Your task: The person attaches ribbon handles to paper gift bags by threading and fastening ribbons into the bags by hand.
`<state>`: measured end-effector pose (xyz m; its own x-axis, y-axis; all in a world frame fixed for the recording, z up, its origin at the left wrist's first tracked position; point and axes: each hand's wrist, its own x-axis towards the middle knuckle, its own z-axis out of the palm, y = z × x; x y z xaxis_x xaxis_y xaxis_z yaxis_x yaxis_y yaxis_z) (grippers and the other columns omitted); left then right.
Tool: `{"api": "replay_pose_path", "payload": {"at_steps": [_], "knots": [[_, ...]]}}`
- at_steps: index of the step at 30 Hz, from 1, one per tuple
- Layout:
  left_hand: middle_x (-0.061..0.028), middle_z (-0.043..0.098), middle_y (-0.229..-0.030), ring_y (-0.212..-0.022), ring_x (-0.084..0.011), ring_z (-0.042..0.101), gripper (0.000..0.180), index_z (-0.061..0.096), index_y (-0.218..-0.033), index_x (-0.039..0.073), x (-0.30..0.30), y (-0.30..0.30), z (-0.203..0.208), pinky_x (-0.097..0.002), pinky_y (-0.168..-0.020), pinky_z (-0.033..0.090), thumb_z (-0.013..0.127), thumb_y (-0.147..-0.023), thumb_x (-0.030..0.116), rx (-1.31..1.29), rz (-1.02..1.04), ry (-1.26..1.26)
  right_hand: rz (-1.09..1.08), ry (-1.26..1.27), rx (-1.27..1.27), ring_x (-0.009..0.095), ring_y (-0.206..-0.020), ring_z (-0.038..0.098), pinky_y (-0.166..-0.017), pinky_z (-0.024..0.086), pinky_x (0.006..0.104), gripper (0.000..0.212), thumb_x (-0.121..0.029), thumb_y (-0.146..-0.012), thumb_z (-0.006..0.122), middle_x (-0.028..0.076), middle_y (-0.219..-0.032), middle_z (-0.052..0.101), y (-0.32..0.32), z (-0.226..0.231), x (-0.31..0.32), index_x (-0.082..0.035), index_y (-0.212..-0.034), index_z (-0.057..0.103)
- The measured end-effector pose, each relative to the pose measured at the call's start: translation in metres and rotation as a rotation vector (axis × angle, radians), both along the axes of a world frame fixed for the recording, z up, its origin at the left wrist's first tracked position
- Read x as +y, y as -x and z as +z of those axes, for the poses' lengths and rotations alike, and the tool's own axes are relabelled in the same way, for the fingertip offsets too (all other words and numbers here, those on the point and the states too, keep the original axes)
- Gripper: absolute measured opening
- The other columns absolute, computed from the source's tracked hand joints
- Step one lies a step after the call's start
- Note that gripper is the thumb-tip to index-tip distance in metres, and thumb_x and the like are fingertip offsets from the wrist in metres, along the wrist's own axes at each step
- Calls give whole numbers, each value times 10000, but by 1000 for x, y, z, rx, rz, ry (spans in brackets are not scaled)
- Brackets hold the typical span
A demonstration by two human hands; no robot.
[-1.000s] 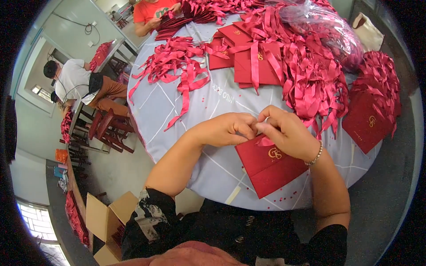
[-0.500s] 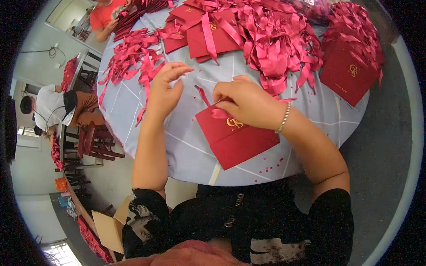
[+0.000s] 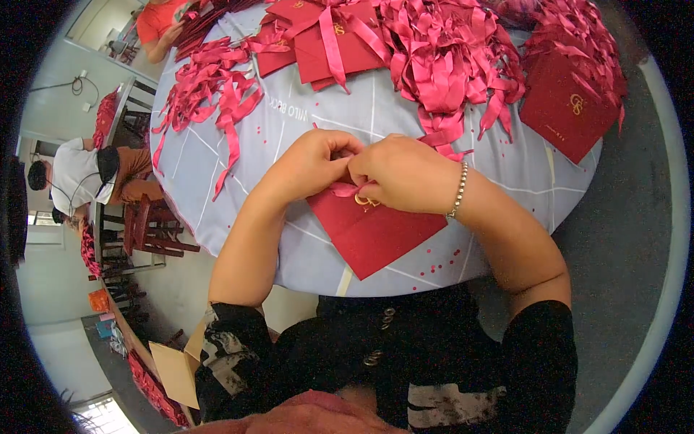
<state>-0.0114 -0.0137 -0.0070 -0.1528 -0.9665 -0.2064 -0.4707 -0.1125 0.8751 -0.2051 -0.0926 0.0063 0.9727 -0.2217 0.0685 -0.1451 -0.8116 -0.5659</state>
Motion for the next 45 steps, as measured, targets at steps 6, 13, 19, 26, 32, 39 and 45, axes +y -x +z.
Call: {"api": "replay_pose_path", "payload": {"at_steps": [6,13,19,26,32,39,45], "knots": [[52,602,-754,-684,-27,522,68,631,-949,13,7,-15,2,-221,-601,434,665,-929,69,24,101,2,-77,-268,-48,209,-695,629,-624,473,339,203,-147,-770,786,119,-756,650,14,11,-26,-16,-878,674],[77,577,-738,-628,12,466,92,610,-944,38,8,-31,8,-188,-530,356,677,-941,100,125,199,-44,-308,-697,-94,30,-635,551,-521,412,194,52,-46,-884,717,-38,-762,631,43,17,-78,-10,-902,684],[56,617,-764,-662,5,530,81,617,-969,17,7,-30,9,-172,-570,404,662,-923,66,218,194,-90,-428,-948,-416,45,-764,617,-709,507,202,107,-118,-938,690,-16,-854,672,41,12,-84,-33,-1004,689],[36,638,-766,-660,-9,555,112,610,-992,9,6,-28,6,-177,-567,413,667,-900,40,251,160,-132,-533,-1295,-722,59,-774,604,-667,476,186,226,-170,-1007,605,18,-884,670,12,5,-56,1,-1126,691],[41,631,-747,-644,-7,550,158,605,-987,15,8,-25,11,-173,-550,403,722,-886,50,263,134,-130,-263,-982,-151,59,-699,578,-612,495,207,299,-174,-1008,579,11,-811,647,13,8,-43,10,-1234,643],[40,636,-761,-660,-5,547,154,616,-988,10,9,-19,10,-170,-574,420,724,-879,15,199,146,-13,-348,-699,-85,63,-554,569,-467,442,244,112,-66,-922,648,63,-769,699,6,-1,-14,29,-969,686],[44,630,-779,-686,-9,547,166,633,-988,10,11,-15,10,-175,-606,437,741,-863,12,173,167,28,-237,-283,-445,87,-605,596,-552,473,261,78,-27,-905,662,69,-752,685,-3,-10,-12,32,-938,700]]}}
